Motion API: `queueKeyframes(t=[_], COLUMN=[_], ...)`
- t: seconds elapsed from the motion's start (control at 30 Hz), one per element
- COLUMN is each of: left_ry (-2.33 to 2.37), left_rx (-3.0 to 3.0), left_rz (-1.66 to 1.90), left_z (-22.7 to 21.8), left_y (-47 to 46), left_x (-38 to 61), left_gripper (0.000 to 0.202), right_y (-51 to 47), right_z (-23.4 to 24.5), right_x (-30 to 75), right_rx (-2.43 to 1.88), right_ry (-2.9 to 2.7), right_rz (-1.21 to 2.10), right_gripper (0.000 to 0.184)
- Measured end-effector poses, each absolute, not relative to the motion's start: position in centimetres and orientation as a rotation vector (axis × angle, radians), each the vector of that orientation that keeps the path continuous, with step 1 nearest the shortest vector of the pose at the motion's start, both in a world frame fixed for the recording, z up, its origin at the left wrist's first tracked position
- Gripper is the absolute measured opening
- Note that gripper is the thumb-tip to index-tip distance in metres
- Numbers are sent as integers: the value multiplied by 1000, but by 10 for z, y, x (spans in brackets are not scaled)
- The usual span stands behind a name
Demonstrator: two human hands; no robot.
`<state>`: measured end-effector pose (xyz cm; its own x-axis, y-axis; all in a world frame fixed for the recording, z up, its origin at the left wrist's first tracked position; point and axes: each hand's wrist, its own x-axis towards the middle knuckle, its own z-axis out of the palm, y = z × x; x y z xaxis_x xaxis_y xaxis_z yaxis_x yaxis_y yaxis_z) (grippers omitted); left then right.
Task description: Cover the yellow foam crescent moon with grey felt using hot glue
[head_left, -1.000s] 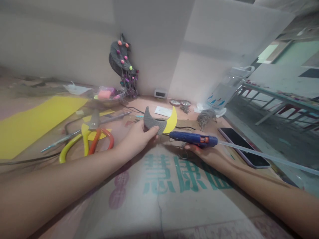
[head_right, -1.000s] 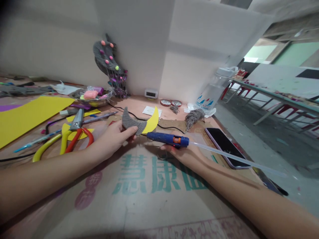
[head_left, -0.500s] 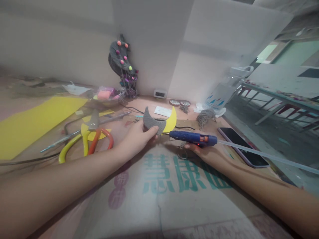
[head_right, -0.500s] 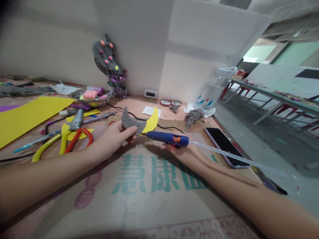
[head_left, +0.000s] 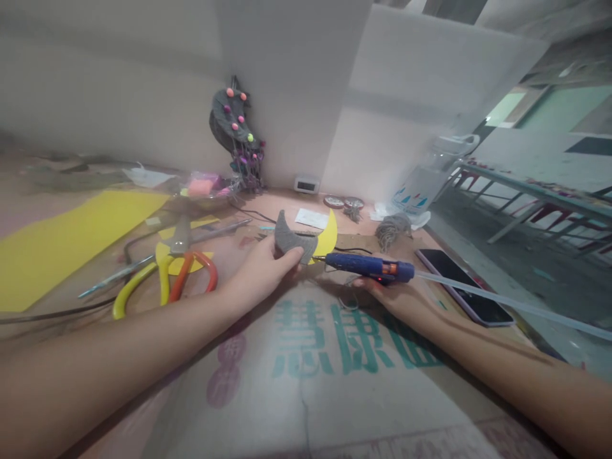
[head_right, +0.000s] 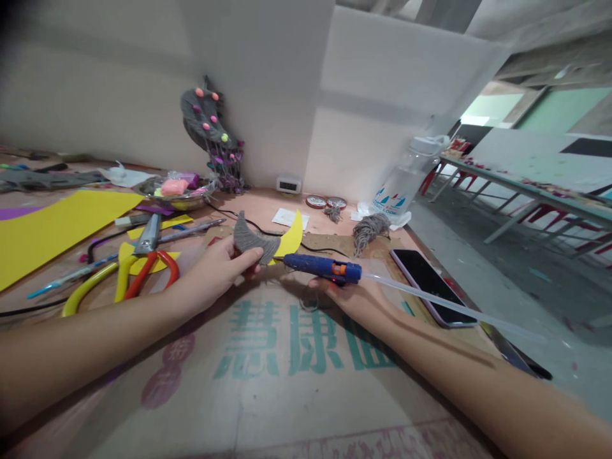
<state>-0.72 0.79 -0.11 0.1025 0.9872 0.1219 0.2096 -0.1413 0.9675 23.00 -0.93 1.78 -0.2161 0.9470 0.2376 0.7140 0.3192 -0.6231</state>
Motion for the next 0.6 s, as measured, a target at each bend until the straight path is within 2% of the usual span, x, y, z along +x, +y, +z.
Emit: queueKeyframes(t=[0.6], left_ry=[1222], left_rx=[1547], left_rz=[1154], left_z=[-2], left_y=[8], left_x=[-7], left_gripper=[15], right_y=[-13], right_z=[26], right_x=[223], right_rx=[-1507], right_ry=[-1924], right_rz=[368], right_gripper=[13])
